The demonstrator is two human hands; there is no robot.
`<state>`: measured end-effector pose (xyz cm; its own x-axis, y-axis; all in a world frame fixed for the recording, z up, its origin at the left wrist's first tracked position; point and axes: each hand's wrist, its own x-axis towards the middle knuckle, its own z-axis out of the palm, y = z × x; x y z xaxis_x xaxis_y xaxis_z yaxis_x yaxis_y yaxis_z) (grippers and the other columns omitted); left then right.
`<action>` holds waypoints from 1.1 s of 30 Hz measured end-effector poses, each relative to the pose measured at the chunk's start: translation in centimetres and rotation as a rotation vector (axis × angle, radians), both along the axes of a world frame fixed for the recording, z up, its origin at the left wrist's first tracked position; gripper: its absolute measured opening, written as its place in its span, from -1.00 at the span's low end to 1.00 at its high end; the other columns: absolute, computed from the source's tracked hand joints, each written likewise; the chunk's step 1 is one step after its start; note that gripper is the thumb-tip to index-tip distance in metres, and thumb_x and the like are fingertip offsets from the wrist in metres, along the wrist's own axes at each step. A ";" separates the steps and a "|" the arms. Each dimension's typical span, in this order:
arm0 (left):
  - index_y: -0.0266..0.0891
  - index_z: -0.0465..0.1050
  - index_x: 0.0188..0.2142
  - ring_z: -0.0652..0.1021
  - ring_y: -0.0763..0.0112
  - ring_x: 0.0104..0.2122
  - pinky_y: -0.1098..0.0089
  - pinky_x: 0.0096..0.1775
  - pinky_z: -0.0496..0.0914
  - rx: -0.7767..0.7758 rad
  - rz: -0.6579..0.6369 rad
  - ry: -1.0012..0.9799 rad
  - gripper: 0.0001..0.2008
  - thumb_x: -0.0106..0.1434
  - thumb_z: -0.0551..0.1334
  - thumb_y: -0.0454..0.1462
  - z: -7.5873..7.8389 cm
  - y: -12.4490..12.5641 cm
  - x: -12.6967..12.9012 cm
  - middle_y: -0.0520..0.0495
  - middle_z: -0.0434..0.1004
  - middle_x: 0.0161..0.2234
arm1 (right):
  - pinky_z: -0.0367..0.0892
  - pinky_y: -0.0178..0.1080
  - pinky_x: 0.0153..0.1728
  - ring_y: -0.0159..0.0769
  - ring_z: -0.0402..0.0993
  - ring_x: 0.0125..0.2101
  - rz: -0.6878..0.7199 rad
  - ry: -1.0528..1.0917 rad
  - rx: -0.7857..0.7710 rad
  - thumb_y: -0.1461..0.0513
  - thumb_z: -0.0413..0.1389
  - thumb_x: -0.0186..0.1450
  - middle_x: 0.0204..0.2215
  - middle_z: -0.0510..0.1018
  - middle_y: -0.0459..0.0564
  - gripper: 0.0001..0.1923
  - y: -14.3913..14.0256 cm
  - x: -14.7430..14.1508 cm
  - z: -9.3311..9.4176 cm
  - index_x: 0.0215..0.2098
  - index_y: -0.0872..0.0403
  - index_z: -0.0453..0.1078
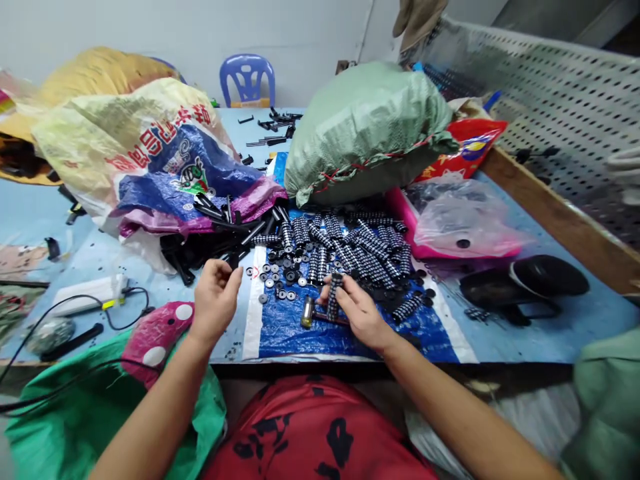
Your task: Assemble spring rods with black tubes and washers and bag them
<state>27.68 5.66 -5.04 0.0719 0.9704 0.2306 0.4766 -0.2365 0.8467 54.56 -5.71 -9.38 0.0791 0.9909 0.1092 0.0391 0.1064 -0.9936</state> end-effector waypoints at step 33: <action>-0.28 0.48 -0.20 0.42 0.49 -0.43 0.47 -0.35 0.36 -0.458 -0.191 -0.417 -0.44 0.37 0.17 0.20 -2.2 -9.8 5.1 -0.02 0.45 -0.40 | 0.29 -0.02 0.34 -0.01 0.21 0.37 0.039 -0.657 0.698 0.05 0.35 0.29 0.31 0.27 0.40 0.07 -2.4 -4.8 -0.1 0.53 0.20 -0.11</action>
